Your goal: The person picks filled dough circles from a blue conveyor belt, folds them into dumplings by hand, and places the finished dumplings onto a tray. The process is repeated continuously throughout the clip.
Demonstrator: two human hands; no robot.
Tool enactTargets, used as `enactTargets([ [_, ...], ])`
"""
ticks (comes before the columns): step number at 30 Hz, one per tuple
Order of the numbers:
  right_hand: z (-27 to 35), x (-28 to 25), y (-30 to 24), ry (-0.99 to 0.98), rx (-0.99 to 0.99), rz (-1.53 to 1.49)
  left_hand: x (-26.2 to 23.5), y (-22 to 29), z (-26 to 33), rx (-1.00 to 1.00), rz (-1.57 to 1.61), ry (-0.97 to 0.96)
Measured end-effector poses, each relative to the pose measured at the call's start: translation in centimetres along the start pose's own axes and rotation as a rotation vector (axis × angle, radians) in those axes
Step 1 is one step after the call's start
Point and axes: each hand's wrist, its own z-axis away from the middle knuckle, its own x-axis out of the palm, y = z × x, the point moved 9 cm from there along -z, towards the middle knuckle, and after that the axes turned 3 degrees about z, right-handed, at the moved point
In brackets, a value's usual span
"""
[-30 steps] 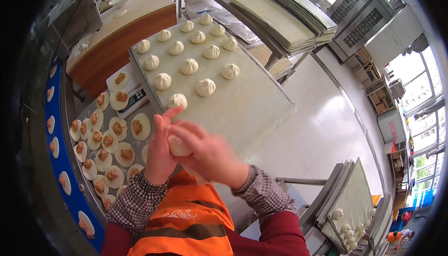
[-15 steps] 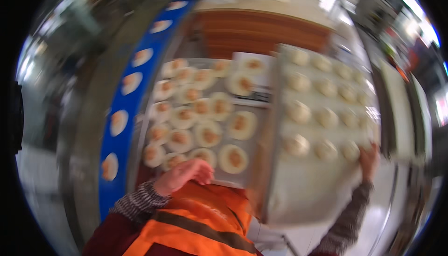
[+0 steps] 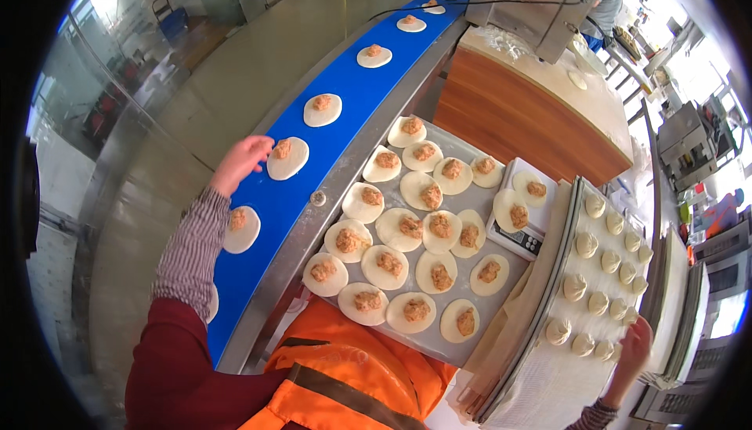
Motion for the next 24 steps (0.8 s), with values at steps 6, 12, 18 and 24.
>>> enactTargets([
  [6,-2.7,25.3,-28.3,-0.536,-0.231,0.069,1.3,-5.3,-6.7,0.018,-0.446,-0.203],
  [12,1.2,49.1,-47.8,-1.051,-0.706,-0.196,1.0,-6.5,-3.5,0.148,-0.508,-0.546],
  [18,9.3,64.2,-54.6,-1.046,-1.202,-0.040,-0.6,-7.8,1.5,0.138,-0.501,-0.677],
  [24,15.6,65.9,-57.5,-1.242,-1.306,0.359,-2.4,-8.7,7.1,0.172,-0.519,-0.635],
])
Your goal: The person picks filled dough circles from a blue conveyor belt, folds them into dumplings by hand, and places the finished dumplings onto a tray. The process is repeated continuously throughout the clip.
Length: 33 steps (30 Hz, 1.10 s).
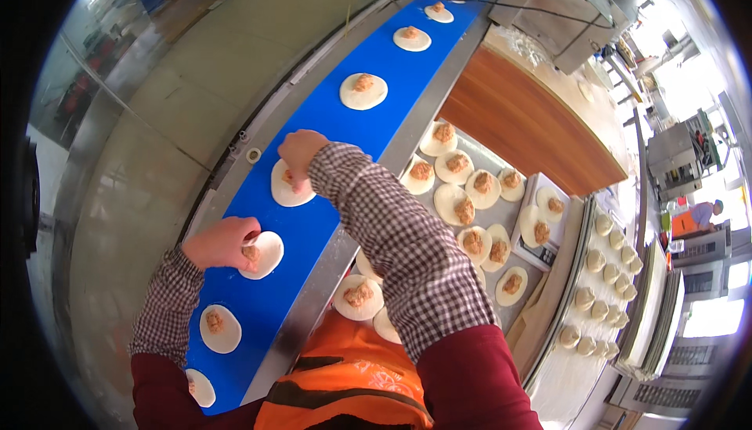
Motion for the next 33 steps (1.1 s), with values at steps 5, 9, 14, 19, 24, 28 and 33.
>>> enactTargets([
  [5,0.4,1.2,-2.7,0.104,-0.103,-0.028,1.8,1.3,2.9,0.040,0.052,0.138],
  [9,-1.6,3.0,-7.7,0.307,-0.159,-0.174,3.9,0.3,7.8,-0.123,0.119,0.271],
  [14,4.0,3.2,-10.5,0.513,0.077,-0.156,6.5,-2.7,12.3,-0.378,0.730,0.472],
  [19,23.7,2.2,-7.1,0.963,0.142,-0.919,10.4,-3.3,12.5,-0.242,1.630,0.417],
  [24,44.3,13.4,-0.4,1.185,0.624,-1.718,13.6,8.5,6.4,-0.107,1.830,0.040],
  [28,55.6,26.3,3.1,1.713,0.831,-1.845,17.2,15.2,1.9,-0.219,1.760,-0.121],
  [33,59.4,26.7,-0.3,1.392,1.557,-0.634,19.2,21.5,0.4,-0.193,1.629,-0.242],
])
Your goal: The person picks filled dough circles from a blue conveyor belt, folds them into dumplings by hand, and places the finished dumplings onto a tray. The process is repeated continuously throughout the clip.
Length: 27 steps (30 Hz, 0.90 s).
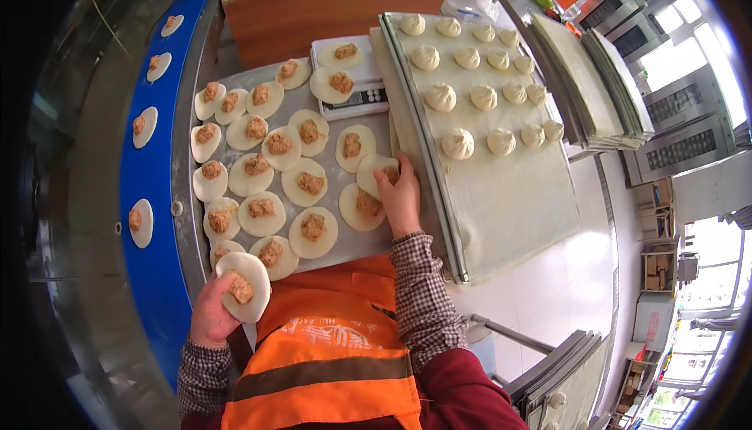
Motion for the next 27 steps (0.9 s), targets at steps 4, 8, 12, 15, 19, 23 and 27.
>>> enactTargets([
  [4,1.4,-1.6,-2.2,-0.121,0.060,0.024,1.0,-2.1,-1.0,-0.072,-0.044,0.037],
  [8,5.1,-4.6,-4.5,-0.075,-0.209,-0.033,4.6,-7.8,-5.2,-0.143,-0.246,-0.207],
  [12,12.0,-0.9,-0.5,-0.587,0.348,-0.515,8.5,-11.6,-9.7,-0.095,-0.315,-0.304],
  [15,13.7,1.1,0.3,-0.655,0.449,-0.641,8.1,-13.5,-11.2,-0.119,-0.332,-0.268],
  [19,13.0,2.2,1.5,-0.615,0.394,-0.608,7.6,-13.5,-10.7,-0.083,-0.284,-0.230],
  [23,10.8,1.7,-1.6,-0.615,0.399,-0.745,9.0,-10.6,-9.6,-0.047,-0.224,-0.237],
  [27,3.2,3.7,-7.5,-0.573,0.101,-0.545,11.8,-1.9,-12.4,0.099,-0.345,-0.230],
])
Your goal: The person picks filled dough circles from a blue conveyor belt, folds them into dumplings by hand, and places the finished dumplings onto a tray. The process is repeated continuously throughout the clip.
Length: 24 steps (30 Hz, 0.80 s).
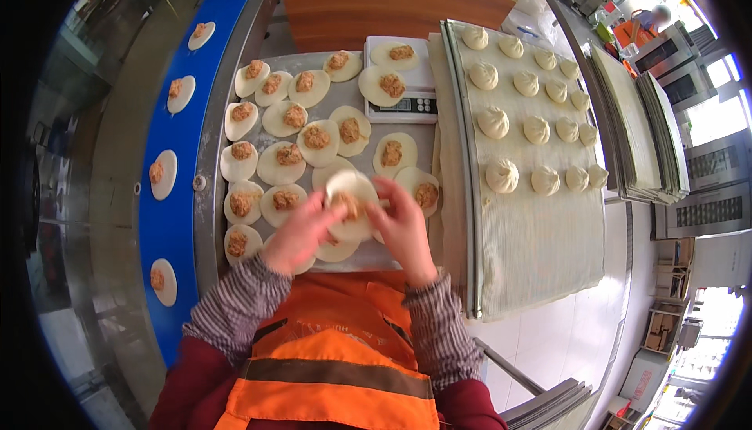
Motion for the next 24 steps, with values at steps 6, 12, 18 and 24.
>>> enactTargets([
  [6,-13.2,4.2,-1.1,-0.018,0.003,-0.061,-7.3,9.4,-13.9,0.151,-0.400,0.109],
  [12,-18.6,5.4,1.3,-0.058,0.153,0.080,-10.5,10.7,-21.8,0.165,-0.968,0.207],
  [18,-17.0,3.3,-0.7,0.017,-0.065,0.434,-6.5,15.5,-16.5,1.022,-1.181,0.249],
  [24,-12.4,4.1,-3.7,-0.082,-0.031,0.381,-22.0,26.7,-5.7,0.637,-0.989,0.618],
])
